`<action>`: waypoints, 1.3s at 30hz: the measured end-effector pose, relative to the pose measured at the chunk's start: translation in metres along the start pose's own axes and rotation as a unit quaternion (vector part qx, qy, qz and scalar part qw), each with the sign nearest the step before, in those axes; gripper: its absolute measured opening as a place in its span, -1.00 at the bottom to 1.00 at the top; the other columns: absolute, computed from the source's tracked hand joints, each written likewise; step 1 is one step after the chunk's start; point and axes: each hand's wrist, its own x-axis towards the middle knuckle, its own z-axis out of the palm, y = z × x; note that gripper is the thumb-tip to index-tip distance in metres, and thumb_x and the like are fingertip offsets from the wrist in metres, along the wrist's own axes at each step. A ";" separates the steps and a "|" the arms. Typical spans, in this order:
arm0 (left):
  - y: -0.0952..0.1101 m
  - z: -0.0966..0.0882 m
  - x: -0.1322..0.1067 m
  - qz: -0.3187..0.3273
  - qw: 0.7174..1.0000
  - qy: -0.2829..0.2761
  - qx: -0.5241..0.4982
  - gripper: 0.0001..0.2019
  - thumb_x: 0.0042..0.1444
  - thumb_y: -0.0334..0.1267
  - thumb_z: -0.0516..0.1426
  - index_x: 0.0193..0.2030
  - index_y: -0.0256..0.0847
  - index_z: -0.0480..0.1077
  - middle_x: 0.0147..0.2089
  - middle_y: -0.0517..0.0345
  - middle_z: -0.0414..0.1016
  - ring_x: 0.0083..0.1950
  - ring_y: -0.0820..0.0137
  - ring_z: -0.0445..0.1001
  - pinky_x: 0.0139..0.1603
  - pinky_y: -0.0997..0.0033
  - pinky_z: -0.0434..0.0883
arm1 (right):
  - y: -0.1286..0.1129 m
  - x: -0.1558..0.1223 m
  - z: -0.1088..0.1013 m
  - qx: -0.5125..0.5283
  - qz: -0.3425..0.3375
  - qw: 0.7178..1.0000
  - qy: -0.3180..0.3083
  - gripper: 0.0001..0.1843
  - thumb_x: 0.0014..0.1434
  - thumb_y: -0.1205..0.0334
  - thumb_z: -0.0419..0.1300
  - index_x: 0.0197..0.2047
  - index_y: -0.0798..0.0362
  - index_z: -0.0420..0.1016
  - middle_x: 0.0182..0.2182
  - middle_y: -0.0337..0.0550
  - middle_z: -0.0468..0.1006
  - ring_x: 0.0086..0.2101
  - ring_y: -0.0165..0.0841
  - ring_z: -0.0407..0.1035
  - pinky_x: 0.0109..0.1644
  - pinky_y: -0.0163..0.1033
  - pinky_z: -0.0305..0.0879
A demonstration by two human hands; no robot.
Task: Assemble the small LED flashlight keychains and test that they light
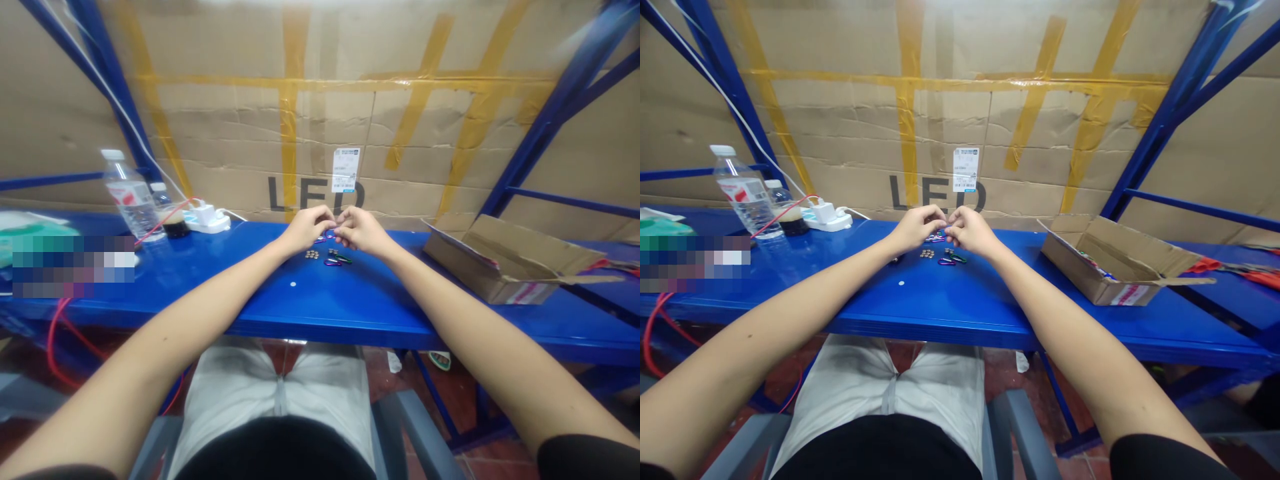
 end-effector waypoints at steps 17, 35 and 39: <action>-0.027 0.001 -0.003 -0.095 0.990 -0.108 -0.013 -0.93 0.17 -0.33 0.18 -0.25 -0.27 0.47 -0.41 0.16 0.51 -0.46 0.46 0.39 -0.38 0.44 0.32 | 0.030 0.012 -0.025 -0.227 0.052 0.972 -0.018 -0.87 0.21 0.42 0.21 -0.38 0.08 0.39 -0.45 -0.09 0.61 -0.46 -0.35 0.46 -0.38 -0.28 0.29; -0.041 0.013 -0.002 -0.128 0.964 -0.143 0.184 -0.92 0.06 -0.35 0.25 -0.34 -0.18 0.62 -0.33 0.09 0.64 -0.28 0.27 0.56 -0.11 0.30 0.45 | 0.013 0.002 0.002 -0.287 0.063 0.954 -0.059 -0.88 0.06 0.39 0.26 -0.49 0.12 0.59 -0.48 -0.09 0.62 -0.40 -0.30 0.45 -0.36 -0.27 0.22; -0.039 0.013 -0.002 -0.128 0.960 -0.161 0.188 -0.90 0.06 -0.33 0.24 -0.31 -0.17 0.63 -0.32 0.12 0.65 -0.29 0.30 0.57 -0.11 0.33 0.46 | 0.011 0.001 0.004 -0.314 0.062 0.946 -0.055 -0.86 0.05 0.39 0.24 -0.52 0.11 0.56 -0.53 -0.12 0.59 -0.45 -0.33 0.41 -0.40 -0.28 0.18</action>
